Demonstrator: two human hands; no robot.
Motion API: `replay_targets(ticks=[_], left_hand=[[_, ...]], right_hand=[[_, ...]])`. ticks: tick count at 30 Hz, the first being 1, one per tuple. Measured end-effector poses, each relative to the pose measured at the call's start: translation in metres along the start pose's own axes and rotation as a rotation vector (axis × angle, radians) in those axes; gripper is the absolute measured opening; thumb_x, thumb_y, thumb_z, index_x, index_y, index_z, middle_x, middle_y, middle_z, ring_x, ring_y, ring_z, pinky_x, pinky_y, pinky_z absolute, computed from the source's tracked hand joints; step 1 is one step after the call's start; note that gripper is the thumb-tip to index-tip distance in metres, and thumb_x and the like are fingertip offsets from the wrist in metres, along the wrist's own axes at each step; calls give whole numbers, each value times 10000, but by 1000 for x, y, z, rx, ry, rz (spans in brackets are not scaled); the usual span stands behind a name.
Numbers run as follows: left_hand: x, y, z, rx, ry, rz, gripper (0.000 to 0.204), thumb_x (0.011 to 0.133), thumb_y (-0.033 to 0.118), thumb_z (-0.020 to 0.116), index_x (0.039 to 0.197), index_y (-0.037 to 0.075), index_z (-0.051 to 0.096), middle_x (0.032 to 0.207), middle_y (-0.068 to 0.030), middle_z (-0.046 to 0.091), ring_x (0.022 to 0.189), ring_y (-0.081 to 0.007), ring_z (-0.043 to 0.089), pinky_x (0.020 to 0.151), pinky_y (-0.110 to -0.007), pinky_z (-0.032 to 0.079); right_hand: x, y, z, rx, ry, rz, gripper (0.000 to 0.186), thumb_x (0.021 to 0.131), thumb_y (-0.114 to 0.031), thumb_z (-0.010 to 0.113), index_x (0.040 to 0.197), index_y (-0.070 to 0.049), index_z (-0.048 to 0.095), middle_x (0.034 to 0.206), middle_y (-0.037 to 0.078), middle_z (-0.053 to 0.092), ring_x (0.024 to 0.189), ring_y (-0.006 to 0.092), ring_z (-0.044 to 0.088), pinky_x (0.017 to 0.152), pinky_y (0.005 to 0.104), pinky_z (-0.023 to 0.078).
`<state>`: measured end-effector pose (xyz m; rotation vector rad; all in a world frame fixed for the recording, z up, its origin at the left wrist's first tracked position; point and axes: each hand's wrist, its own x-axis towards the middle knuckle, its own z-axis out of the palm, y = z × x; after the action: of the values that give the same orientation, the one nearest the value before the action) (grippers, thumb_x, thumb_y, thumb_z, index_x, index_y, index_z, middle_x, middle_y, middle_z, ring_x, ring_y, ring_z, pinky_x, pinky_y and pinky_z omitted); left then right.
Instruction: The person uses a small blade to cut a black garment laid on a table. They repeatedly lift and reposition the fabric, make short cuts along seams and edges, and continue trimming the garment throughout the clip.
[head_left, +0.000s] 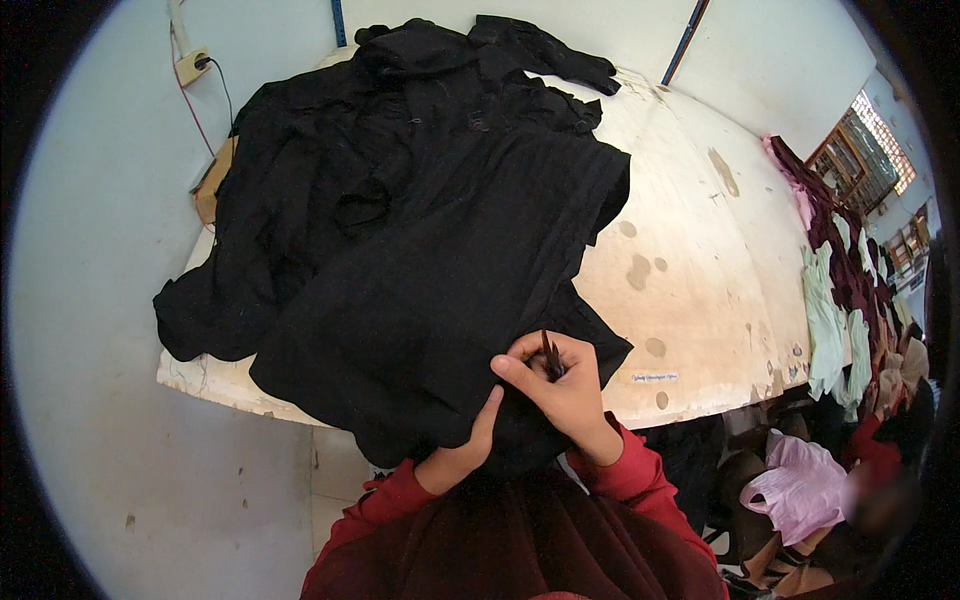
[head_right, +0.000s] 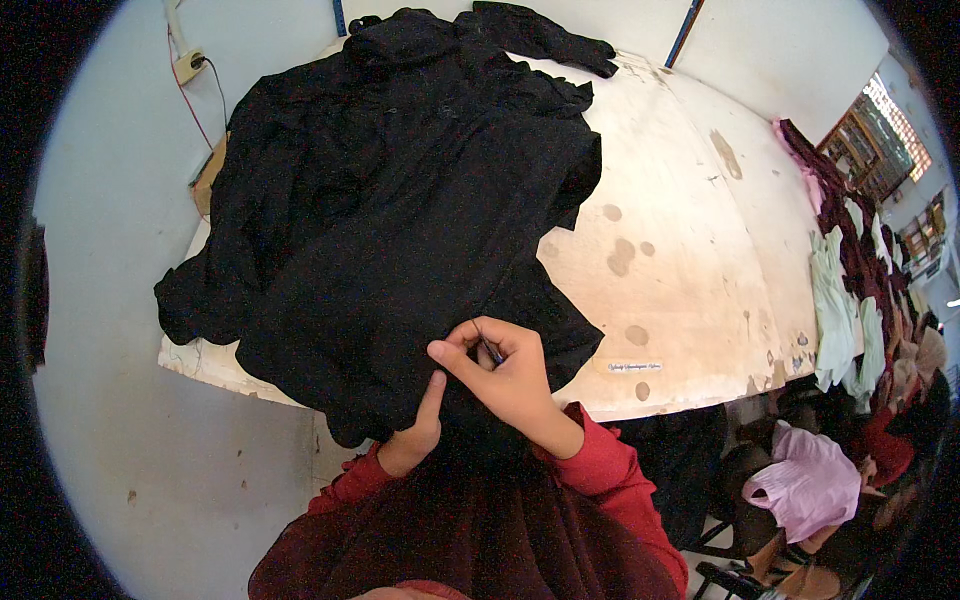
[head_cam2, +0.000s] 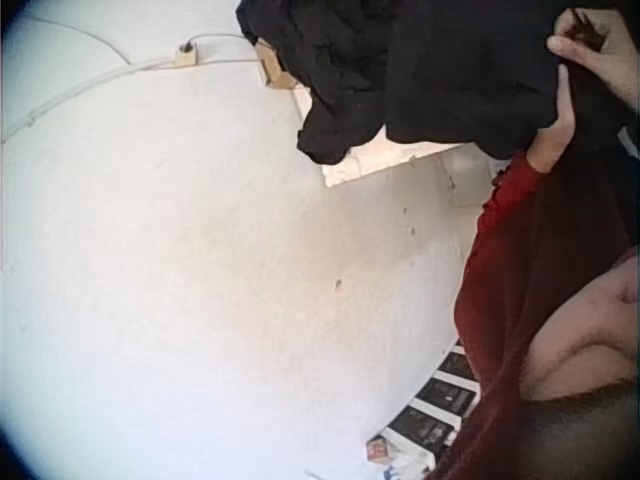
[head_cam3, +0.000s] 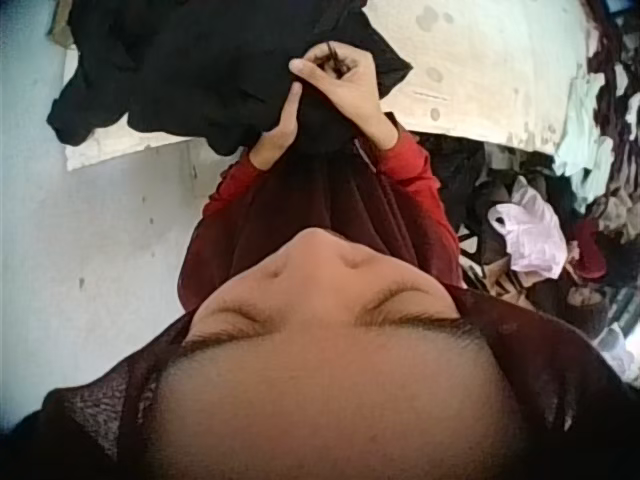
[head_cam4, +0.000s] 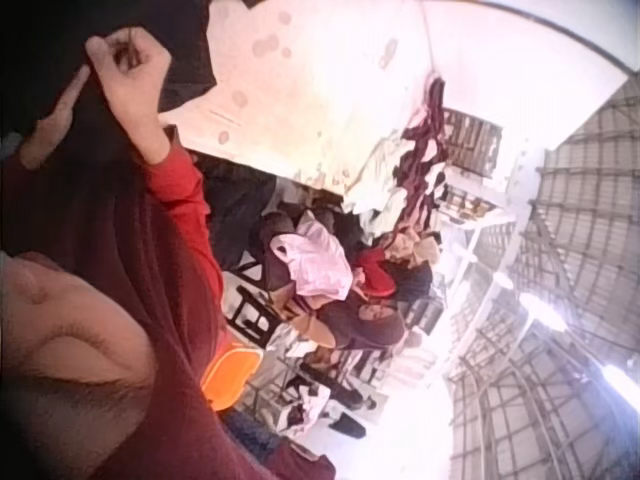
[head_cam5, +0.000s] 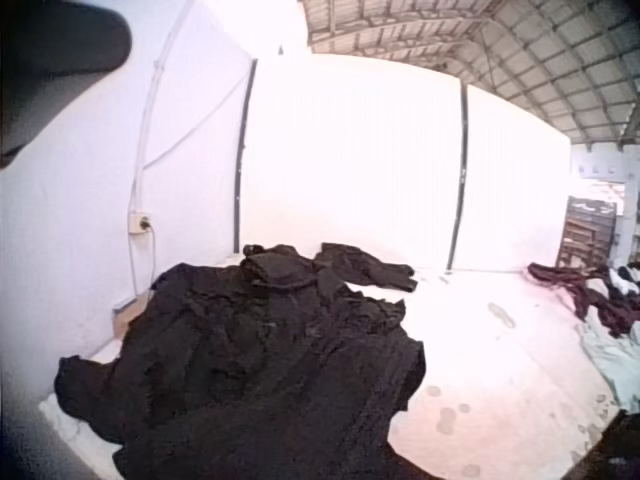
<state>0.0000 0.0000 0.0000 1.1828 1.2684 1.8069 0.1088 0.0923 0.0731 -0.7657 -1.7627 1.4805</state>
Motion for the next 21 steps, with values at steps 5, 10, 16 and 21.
replay_targets(ticks=[5,10,16,21], left_hand=[[-2,-11,-1,-129,62,12,309,971,68,577,1253,-59,566,1282,-122,582,1153,-212,574,1011,-303,423],[1,-12,5,-576,188,-462,386,1027,261,451,1280,-18,535,1248,-128,589,1121,-206,589,971,-325,467],[1,-5,4,-662,213,-507,429,1049,328,395,1289,0,530,1219,-128,604,1107,-218,601,969,-349,475],[0,-6,5,-617,192,-475,428,1043,322,416,1302,0,525,1227,-121,604,1113,-213,597,972,-350,471]], right_hand=[[5,6,8,437,-25,229,153,858,-178,753,904,-49,686,742,-11,652,532,0,430,471,188,303],[-1,28,11,363,-37,57,211,840,-150,767,984,-40,659,791,24,670,652,65,576,606,193,425],[-11,-3,-6,-320,133,-298,338,748,-114,822,1034,-4,679,906,74,702,811,145,663,751,253,505],[-15,2,-5,-463,136,-384,295,741,-105,820,988,6,701,891,109,723,781,161,691,702,249,511]])
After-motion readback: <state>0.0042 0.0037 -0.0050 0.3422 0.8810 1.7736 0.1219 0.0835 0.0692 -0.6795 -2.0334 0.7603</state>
